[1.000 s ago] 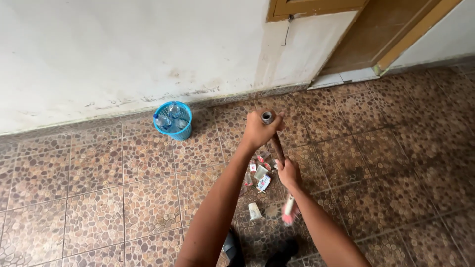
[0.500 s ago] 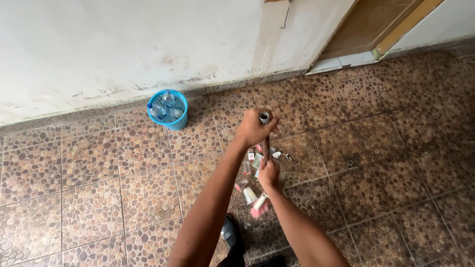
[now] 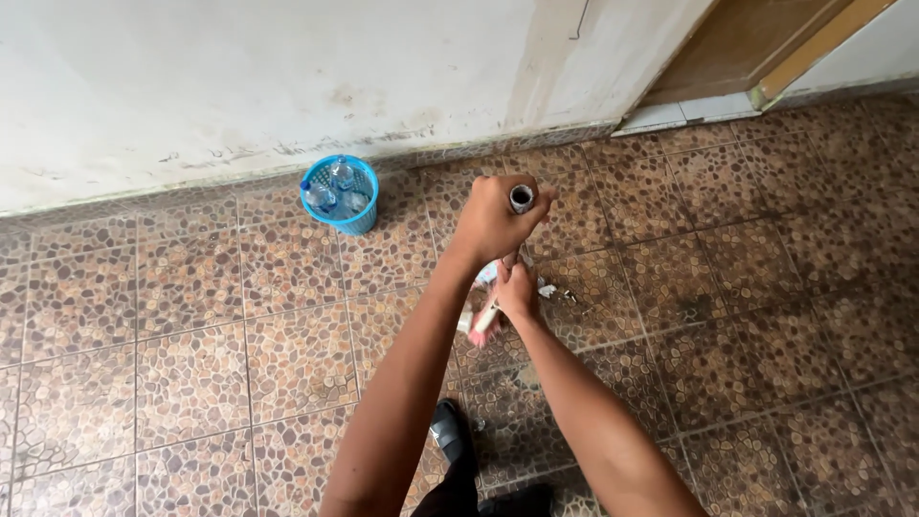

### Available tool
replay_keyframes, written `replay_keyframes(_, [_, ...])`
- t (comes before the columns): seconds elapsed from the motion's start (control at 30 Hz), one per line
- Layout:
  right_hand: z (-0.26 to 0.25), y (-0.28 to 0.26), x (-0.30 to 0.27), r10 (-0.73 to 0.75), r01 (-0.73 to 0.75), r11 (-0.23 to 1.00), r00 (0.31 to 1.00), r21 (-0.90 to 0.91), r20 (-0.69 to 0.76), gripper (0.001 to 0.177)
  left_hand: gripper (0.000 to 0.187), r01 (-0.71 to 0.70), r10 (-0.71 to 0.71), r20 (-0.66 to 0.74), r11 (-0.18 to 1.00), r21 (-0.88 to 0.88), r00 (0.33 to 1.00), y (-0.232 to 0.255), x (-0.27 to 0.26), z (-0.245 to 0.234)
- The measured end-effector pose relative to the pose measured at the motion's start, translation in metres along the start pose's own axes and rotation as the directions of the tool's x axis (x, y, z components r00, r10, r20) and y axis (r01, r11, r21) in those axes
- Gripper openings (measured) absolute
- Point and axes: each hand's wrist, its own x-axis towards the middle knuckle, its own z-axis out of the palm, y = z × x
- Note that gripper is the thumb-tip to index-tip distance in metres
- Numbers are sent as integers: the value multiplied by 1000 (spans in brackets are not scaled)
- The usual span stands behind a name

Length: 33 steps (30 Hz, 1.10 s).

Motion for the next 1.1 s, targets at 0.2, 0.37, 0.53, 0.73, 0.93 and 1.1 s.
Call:
replay_keyframes(0.2, [-22,6,-1,126,-102,976,985,-193,117,48,33,42,-41,25,997,-59,999,-1,0,-3])
replay_keyframes(0.37, [-54,24,-34,-25,36,971,999,-237,49,41,30,71,-71,7,973,-219,997,-5,-21,2])
replay_keyframes(0.53, [-73,58,-81,-7,25,945,998,-326,56,40,28,143,-125,79,950,-276,989,-25,-44,34])
replay_keyframes(0.73, [-56,82,-124,214,-196,948,976,-252,46,38,28,153,-110,202,965,-212,973,-26,-64,60])
replay_keyframes(0.93, [-49,53,-126,130,-132,978,991,-160,-20,38,28,167,-134,200,974,-156,970,-19,-66,43])
replay_keyframes(1.1, [-60,30,-136,214,-210,972,976,-107,29,36,25,195,-159,205,967,-167,966,-15,-84,37])
